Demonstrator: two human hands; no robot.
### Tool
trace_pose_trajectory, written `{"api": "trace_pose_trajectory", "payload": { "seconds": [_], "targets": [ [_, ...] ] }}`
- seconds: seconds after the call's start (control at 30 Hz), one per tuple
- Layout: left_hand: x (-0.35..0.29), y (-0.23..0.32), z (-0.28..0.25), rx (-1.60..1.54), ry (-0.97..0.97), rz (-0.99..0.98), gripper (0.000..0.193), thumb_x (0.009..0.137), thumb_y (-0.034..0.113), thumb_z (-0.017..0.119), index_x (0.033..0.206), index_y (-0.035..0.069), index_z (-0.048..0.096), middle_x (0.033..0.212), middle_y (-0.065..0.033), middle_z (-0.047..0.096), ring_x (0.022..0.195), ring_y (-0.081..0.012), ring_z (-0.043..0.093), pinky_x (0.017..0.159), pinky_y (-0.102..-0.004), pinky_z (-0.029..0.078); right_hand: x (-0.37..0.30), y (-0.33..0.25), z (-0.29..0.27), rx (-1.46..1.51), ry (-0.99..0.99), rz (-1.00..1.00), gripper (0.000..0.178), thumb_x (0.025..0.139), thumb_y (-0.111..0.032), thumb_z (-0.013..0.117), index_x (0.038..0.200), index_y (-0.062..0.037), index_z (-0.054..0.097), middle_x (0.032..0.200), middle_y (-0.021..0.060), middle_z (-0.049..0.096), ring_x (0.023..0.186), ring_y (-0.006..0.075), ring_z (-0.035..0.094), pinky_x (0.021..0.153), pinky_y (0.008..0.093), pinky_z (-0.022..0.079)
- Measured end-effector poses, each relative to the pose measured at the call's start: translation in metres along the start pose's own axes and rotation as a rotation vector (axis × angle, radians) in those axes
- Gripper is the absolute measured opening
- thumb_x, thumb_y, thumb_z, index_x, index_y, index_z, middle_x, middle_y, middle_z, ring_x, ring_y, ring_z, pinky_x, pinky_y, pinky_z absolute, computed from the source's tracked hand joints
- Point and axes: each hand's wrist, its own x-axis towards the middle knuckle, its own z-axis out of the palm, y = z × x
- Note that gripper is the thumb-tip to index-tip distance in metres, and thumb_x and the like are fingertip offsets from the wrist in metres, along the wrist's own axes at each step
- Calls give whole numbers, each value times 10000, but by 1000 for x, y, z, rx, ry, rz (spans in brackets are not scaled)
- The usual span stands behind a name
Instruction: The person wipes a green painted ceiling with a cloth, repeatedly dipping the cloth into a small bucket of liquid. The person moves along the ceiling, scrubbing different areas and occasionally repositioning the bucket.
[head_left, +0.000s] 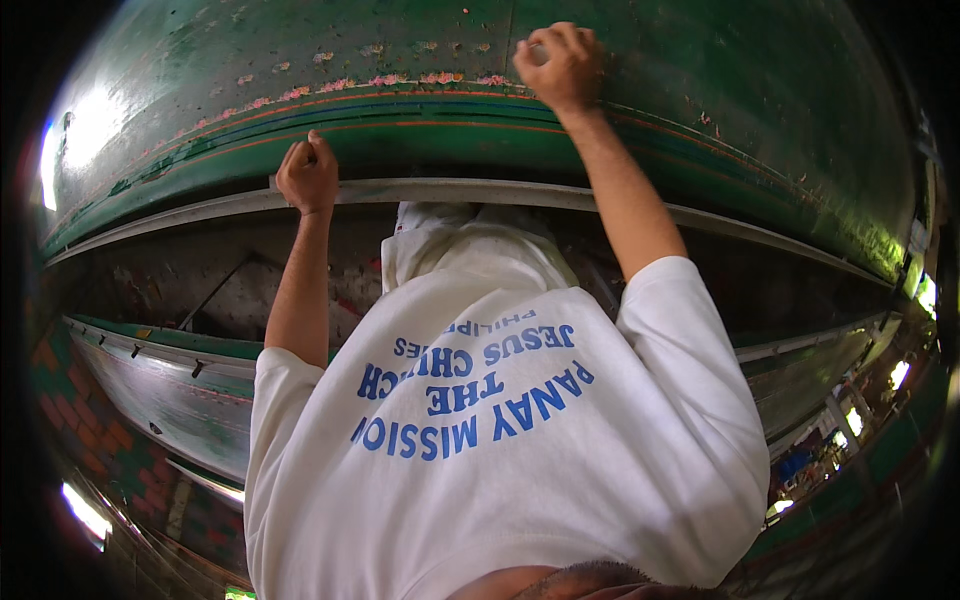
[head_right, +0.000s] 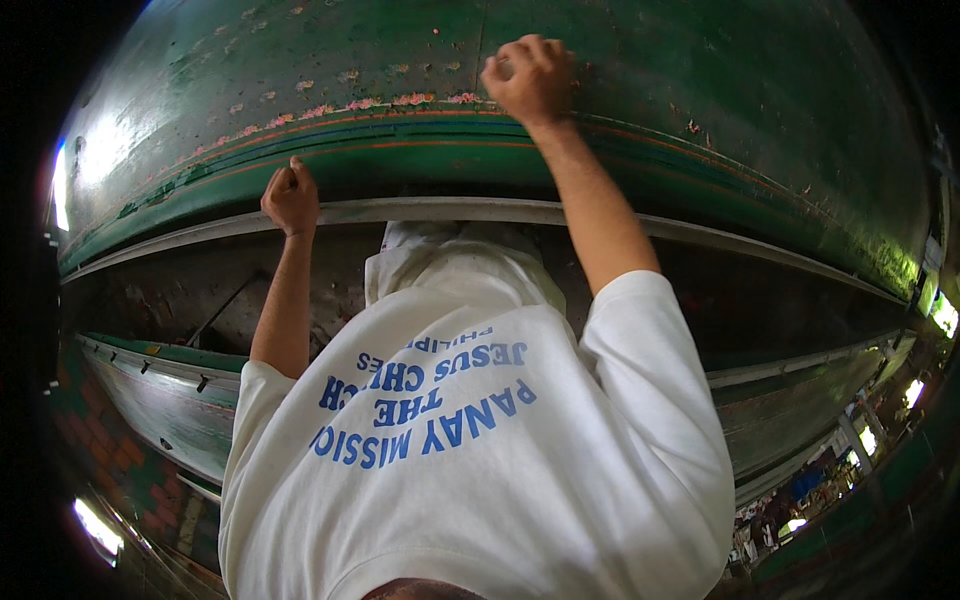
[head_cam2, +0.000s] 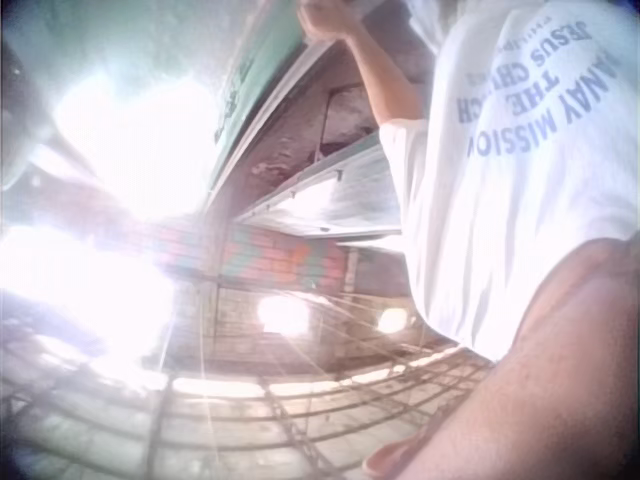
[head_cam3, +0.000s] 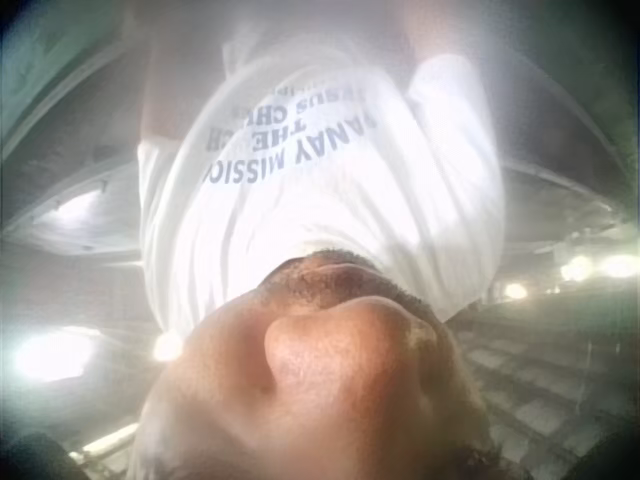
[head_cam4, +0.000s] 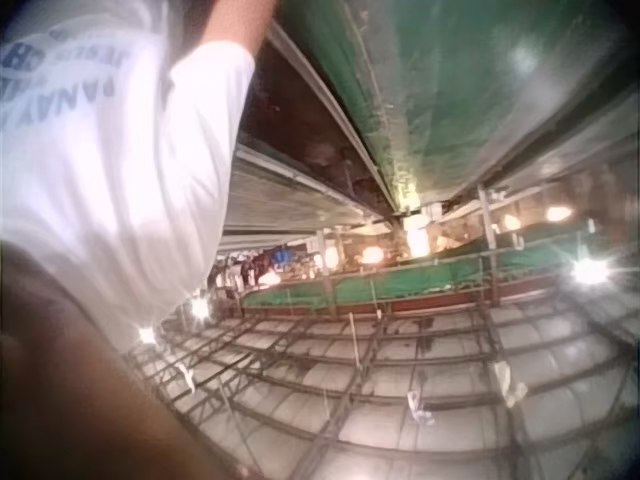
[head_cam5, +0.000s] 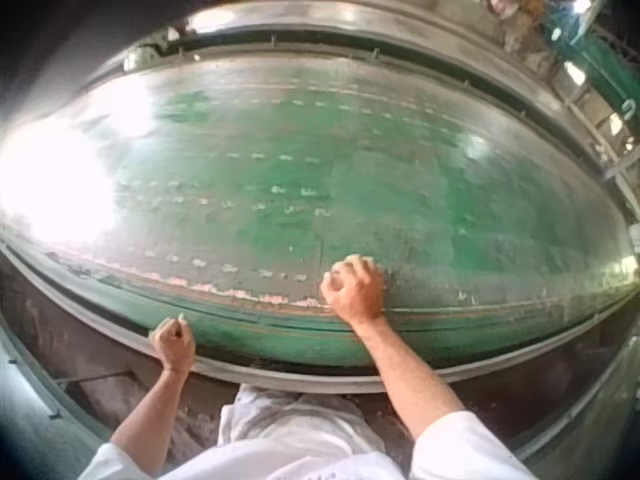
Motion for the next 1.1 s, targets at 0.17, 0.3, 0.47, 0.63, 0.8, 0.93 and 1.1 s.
{"api": "trace_pose_trajectory", "payload": {
  "seconds": [0.17,0.3,0.47,0.63,0.8,0.93,1.1],
  "targets": [
    [4,-2,8,-13,34,53,465,982,203,736,613,53,497,620,-112,512,521,-341,487,520,-448,389,28,56,14,-215,79,108,123,765,-290,822,767,-207,732,840,4,685,833,302,681,692,505,533],
    [4,-4,5,-6,8,54,466,984,203,734,612,51,498,620,-113,516,518,-338,487,518,-447,389,40,-14,27,-71,-60,158,106,806,-265,789,808,-173,738,892,41,698,890,328,680,758,520,531],
    [0,-7,2,-7,-2,31,467,988,196,729,611,50,497,614,-111,508,512,-328,480,514,-438,384,-7,-33,5,71,-47,-2,134,778,-306,826,799,-205,741,912,4,682,874,287,670,765,481,521],
    [2,6,4,-38,16,32,468,991,196,725,609,54,496,613,-109,503,509,-324,476,513,-433,382,12,68,0,-153,-11,90,140,804,-303,814,750,-215,719,901,2,683,847,314,655,746,510,507],
    [8,2,6,-21,18,70,465,987,189,727,607,57,494,620,-105,511,513,-327,494,515,-435,392,57,6,19,-142,-60,228,119,857,-249,750,827,-135,736,962,95,718,952,363,678,817,545,531],
    [3,-4,2,-9,-44,23,458,983,190,735,611,62,499,625,-99,535,520,-333,519,516,-438,402,11,-28,16,7,-62,96,142,802,-293,837,782,-197,735,902,4,678,871,308,671,771,496,528],
    [-2,-2,0,-45,-19,66,452,981,185,751,617,67,510,621,-81,546,504,-312,514,503,-424,405,-18,39,-33,-123,-104,241,184,839,-315,884,821,-187,753,970,43,707,956,305,683,864,463,532]
  ]
}}
